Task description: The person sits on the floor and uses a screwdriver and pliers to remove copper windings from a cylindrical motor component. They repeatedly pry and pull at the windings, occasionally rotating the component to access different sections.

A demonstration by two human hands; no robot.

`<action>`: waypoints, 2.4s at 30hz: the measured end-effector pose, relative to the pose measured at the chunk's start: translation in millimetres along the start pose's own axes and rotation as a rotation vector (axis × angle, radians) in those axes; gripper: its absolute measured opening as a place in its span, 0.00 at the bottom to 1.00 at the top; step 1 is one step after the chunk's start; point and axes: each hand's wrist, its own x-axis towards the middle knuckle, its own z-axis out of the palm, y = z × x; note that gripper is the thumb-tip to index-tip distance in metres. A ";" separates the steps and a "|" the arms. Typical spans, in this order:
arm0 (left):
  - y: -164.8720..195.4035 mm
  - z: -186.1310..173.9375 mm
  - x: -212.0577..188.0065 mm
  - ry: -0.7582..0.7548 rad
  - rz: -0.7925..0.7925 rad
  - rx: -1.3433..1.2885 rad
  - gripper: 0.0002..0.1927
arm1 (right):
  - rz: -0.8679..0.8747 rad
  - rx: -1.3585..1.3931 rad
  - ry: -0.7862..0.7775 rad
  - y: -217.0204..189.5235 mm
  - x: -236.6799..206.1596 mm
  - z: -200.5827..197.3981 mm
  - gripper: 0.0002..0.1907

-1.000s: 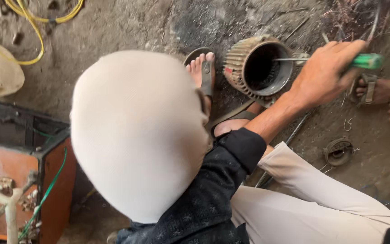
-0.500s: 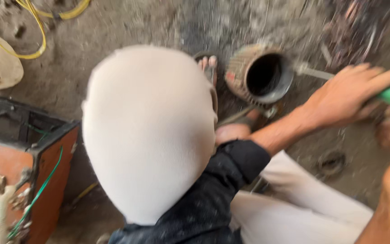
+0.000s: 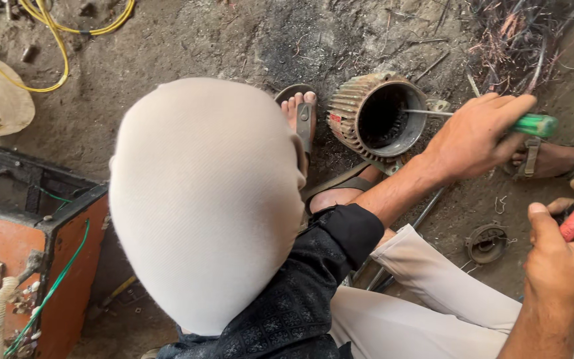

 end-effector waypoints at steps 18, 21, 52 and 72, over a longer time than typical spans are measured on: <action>4.2 -14.7 7.6 0.020 -0.012 -0.007 0.16 | -0.166 0.001 -0.088 16.2 9.4 -14.1 0.24; 4.5 -15.2 8.1 0.016 -0.060 0.027 0.16 | -0.178 -0.026 -0.112 19.7 10.0 -17.8 0.25; 19.1 -24.3 20.5 0.080 -0.093 -0.042 0.13 | -0.296 -0.374 -0.155 -58.0 54.2 -3.9 0.22; 2.2 -36.3 7.0 0.032 -0.235 0.124 0.11 | -0.668 -0.858 -0.179 -19.5 73.8 -1.8 0.20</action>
